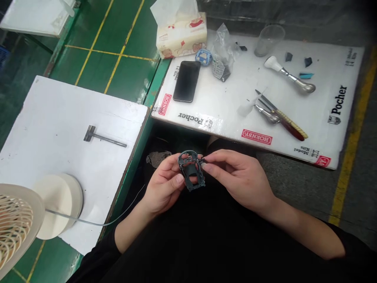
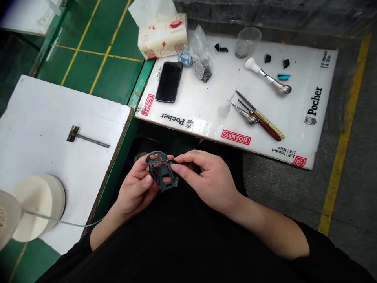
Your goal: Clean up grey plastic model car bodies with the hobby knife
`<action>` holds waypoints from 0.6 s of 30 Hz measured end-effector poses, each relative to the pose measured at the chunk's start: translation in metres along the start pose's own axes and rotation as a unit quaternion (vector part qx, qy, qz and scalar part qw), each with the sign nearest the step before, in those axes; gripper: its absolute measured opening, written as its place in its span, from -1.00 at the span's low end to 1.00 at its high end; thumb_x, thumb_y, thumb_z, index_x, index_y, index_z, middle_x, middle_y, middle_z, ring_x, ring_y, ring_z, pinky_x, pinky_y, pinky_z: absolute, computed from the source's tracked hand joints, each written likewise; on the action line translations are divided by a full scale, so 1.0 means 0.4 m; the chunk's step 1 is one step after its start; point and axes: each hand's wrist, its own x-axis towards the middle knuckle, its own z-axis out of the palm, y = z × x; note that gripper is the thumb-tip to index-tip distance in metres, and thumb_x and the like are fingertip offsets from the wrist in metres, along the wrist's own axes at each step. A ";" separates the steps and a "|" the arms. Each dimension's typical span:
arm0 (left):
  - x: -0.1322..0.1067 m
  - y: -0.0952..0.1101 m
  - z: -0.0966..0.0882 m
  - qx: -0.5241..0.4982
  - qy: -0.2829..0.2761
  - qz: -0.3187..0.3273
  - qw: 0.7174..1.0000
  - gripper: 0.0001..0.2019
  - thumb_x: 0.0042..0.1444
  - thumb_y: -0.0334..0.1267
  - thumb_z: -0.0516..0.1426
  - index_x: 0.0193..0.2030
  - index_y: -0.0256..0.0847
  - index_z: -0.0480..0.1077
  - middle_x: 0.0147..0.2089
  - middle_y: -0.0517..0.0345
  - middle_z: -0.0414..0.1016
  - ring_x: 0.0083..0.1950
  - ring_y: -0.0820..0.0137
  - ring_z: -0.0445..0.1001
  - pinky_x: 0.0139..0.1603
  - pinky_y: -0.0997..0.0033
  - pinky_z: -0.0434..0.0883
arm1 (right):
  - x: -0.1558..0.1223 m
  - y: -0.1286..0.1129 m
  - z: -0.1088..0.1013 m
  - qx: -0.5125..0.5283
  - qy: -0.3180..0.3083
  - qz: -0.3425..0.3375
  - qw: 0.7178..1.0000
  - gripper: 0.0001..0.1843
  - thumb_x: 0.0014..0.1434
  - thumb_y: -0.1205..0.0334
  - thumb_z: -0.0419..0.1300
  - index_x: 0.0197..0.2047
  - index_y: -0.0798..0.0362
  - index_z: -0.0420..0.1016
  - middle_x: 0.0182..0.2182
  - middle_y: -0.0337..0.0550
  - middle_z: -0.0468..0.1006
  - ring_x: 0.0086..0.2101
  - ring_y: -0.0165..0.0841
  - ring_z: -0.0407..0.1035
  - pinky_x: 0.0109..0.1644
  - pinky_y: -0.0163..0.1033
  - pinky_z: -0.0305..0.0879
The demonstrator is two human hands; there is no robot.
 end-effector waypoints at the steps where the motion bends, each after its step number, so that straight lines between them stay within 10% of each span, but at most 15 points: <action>1: -0.001 -0.001 0.000 0.002 0.000 0.006 1.000 -0.59 0.42 -0.17 0.55 0.35 0.07 0.72 0.45 -0.07 0.80 0.43 -0.01 0.81 0.30 0.05 0.82 | -0.001 -0.001 -0.001 -0.014 0.002 -0.009 1.000 -0.84 0.48 0.00 0.59 -0.04 -0.13 0.93 -0.04 -0.10 0.90 -0.12 -0.14 0.78 -0.09 -0.10 0.71; 18: 0.011 -0.009 0.013 0.077 0.001 0.036 0.996 -0.55 0.39 -0.29 0.56 0.38 0.05 0.80 0.48 -0.11 0.79 0.49 -0.07 0.77 0.50 -0.09 0.72 | -0.015 -0.011 -0.024 -0.228 0.013 -0.226 0.947 -0.76 0.66 0.32 0.38 0.15 -0.15 0.91 0.04 -0.15 0.90 -0.04 -0.18 0.82 0.14 -0.07 0.81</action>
